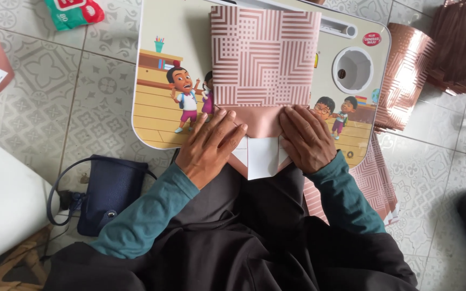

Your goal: Folding patterned paper sheets into small boxes on a lap desk while sitting on the floor.

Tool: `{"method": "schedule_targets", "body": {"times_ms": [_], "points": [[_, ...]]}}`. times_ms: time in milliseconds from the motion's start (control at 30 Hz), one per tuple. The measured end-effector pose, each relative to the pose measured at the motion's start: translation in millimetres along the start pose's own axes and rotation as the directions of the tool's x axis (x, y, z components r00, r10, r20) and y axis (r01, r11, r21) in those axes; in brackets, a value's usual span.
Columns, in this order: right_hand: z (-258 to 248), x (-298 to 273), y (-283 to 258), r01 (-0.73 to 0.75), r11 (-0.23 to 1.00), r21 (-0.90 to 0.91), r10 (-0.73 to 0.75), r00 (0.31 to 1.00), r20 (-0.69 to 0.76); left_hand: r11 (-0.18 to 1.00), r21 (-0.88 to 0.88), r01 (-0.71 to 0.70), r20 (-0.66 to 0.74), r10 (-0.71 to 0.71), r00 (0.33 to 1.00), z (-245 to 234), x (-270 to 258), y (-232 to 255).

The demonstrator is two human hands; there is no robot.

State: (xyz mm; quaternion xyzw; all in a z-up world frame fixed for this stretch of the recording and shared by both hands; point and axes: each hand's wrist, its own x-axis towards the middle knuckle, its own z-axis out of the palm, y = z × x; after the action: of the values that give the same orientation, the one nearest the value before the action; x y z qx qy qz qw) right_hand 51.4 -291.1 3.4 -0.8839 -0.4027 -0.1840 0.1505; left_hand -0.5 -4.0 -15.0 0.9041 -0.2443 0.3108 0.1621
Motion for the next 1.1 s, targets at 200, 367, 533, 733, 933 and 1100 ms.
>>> {"method": "schedule_targets", "body": {"times_ms": [200,367,533,733,933,1100], "points": [[-18.4,5.9,4.8,-0.005,0.952,0.307,-0.023,0.996,0.088,0.987,0.066,-0.144,0.219,0.127,0.967,-12.7,4.9,-9.5],[-15.6,-1.0,10.1,-0.005,0.957,0.291,-0.038,0.989,0.142,0.991,0.016,-0.136,0.166,0.132,0.977,-4.7,1.0,-7.7],[-17.3,0.3,11.0,-0.017,0.960,0.278,-0.027,0.988,0.153,0.989,-0.103,-0.107,0.127,0.120,0.985,-6.3,5.7,-4.8],[-25.2,5.9,13.5,-0.116,0.920,0.374,0.044,0.980,0.195,0.972,-0.234,0.010,0.117,0.018,0.993,-18.4,23.7,-5.5],[-15.4,11.8,10.6,-0.234,0.932,0.279,0.205,0.970,0.128,0.959,-0.251,0.131,0.202,-0.080,0.976,1.7,33.2,-25.3],[-5.0,13.3,3.4,-0.338,0.897,0.286,0.351,0.936,0.006,0.948,-0.295,0.121,0.330,-0.017,0.944,11.9,44.1,-44.7]]}}
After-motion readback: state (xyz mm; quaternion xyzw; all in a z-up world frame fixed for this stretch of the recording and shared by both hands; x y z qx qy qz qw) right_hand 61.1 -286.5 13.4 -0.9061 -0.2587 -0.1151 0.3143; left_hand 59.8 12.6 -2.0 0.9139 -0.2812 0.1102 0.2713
